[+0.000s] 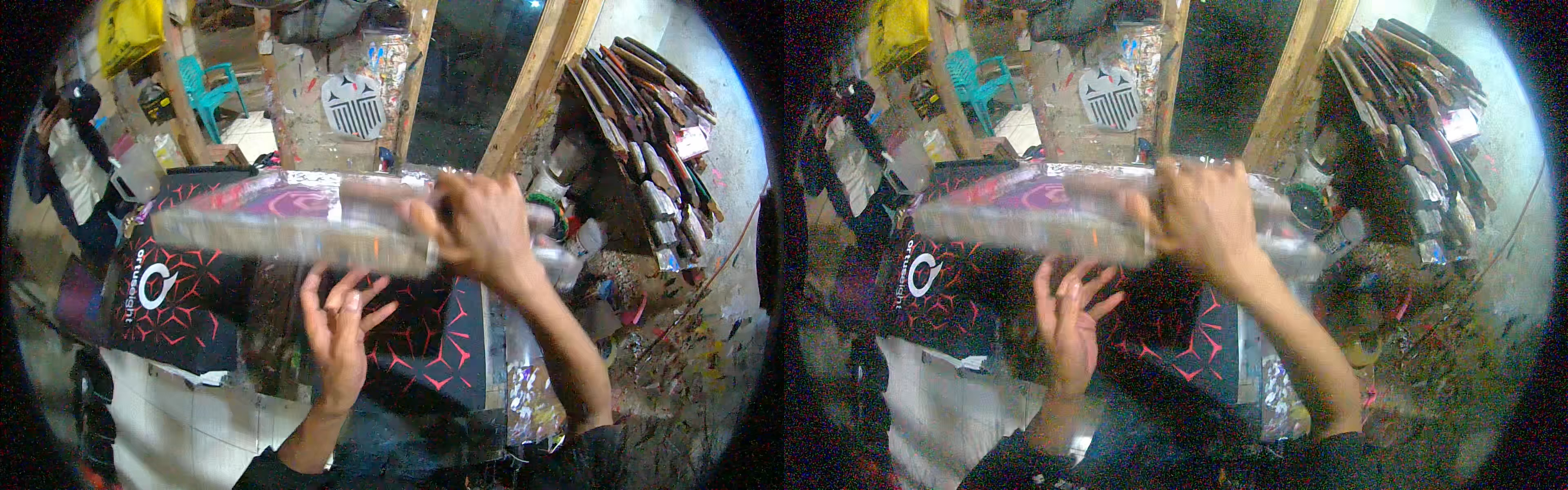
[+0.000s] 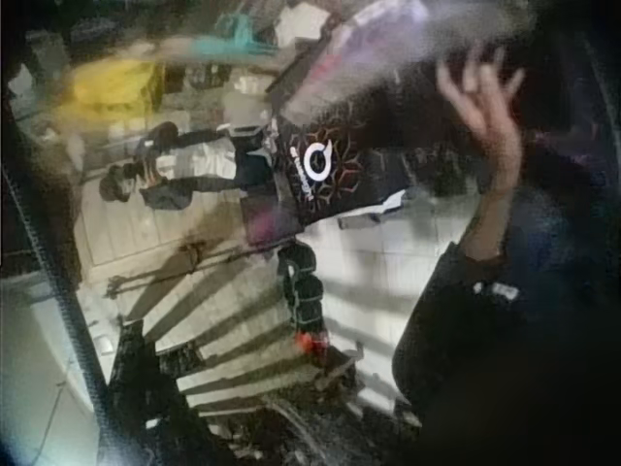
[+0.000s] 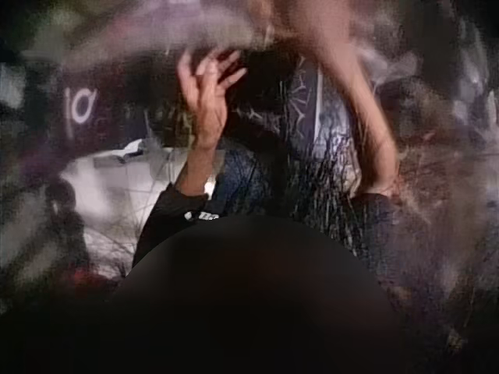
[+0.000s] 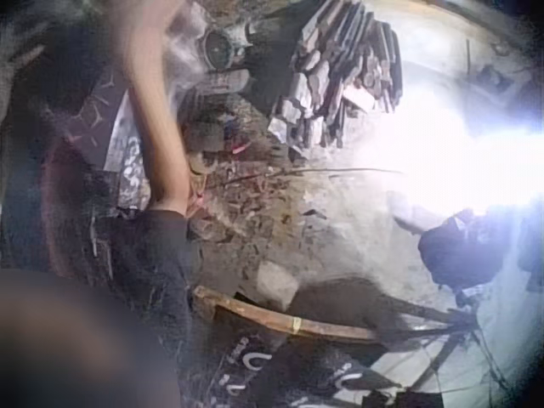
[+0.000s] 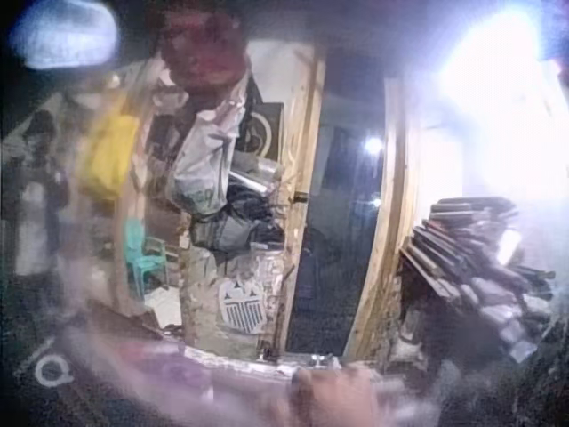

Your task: The person repeatedly aligns a black t-shirt under a screen printing frame, lowers the frame, and uses a squeegee to pull white ink across the mesh. After each print, the person lifts the frame, removes the printed shirt, and places a new shirt on the platen to continue the cycle.

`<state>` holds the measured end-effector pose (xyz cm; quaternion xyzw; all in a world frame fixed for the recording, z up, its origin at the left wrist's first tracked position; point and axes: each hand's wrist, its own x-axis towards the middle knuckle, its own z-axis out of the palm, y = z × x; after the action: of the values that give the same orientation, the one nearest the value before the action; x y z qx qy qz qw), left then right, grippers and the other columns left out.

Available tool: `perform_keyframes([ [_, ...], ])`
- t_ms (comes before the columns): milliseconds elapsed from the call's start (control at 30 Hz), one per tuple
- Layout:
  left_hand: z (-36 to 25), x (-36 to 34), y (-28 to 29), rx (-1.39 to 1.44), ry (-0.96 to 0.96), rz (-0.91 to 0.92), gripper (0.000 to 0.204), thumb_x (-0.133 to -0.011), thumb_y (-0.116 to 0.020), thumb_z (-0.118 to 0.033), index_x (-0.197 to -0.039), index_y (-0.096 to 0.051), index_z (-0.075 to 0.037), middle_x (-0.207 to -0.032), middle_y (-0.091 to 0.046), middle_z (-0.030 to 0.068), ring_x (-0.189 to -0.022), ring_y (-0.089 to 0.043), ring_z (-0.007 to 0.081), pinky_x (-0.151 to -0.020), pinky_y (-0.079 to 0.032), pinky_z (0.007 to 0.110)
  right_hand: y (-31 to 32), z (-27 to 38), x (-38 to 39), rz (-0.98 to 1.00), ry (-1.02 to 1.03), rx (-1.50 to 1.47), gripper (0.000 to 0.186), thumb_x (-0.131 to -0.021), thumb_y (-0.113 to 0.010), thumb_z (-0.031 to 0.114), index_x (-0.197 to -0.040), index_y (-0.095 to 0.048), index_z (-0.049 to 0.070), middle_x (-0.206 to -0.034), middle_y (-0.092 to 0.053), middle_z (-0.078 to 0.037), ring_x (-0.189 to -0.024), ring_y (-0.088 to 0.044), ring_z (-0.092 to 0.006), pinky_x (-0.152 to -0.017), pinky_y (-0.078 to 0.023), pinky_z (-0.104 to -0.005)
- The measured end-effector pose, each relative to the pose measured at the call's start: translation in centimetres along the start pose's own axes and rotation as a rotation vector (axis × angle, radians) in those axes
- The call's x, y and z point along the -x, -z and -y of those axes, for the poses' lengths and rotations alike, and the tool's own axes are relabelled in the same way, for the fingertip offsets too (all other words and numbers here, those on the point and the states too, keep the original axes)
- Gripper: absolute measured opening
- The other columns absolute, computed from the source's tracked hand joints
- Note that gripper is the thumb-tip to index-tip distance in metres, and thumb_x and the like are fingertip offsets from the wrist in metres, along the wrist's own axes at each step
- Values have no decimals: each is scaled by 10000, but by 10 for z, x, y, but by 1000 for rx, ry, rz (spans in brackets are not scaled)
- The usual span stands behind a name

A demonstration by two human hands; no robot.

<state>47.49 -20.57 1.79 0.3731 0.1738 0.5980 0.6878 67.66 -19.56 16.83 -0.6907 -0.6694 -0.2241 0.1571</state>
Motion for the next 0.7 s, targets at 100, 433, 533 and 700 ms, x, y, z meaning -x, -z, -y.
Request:
perform_keyframes([
  [100,-17,42,43,-113,465,-212,489,-1030,-583,-68,-1445,-325,-78,-1194,-567,152,-1113,-665,332,-999,-588,522,-49,43,79,-175,146,-3,441,-917,-674,529,-963,-631,93,-746,-703,-140,-726,-727,-326,-676,-547,-457],
  [433,51,85,115,-135,641,-308,539,-1008,-633,-58,-1444,-316,-19,-1325,-517,178,-1224,-601,334,-1069,-542,509,-132,28,161,608,124,-246,223,-908,-636,254,-1090,-574,141,-871,-690,-73,-829,-729,-290,-781,-532,-474],
  [533,48,83,113,-170,628,-285,510,-1006,-641,-69,-1418,-346,-15,-1312,-522,174,-1195,-619,326,-1053,-554,502,-172,9,95,259,252,89,213,-929,-621,278,-1087,-570,144,-865,-708,-86,-794,-722,-258,-732,-535,-500],
  [700,44,69,121,-372,862,-217,405,-1054,-576,-118,-1393,-382,-12,-1238,-616,195,-1118,-689,333,-1005,-580,470,-282,-86,-40,332,82,-156,514,-858,-730,554,-999,-666,64,-818,-733,-194,-750,-727,-386,-676,-554,-537],
])
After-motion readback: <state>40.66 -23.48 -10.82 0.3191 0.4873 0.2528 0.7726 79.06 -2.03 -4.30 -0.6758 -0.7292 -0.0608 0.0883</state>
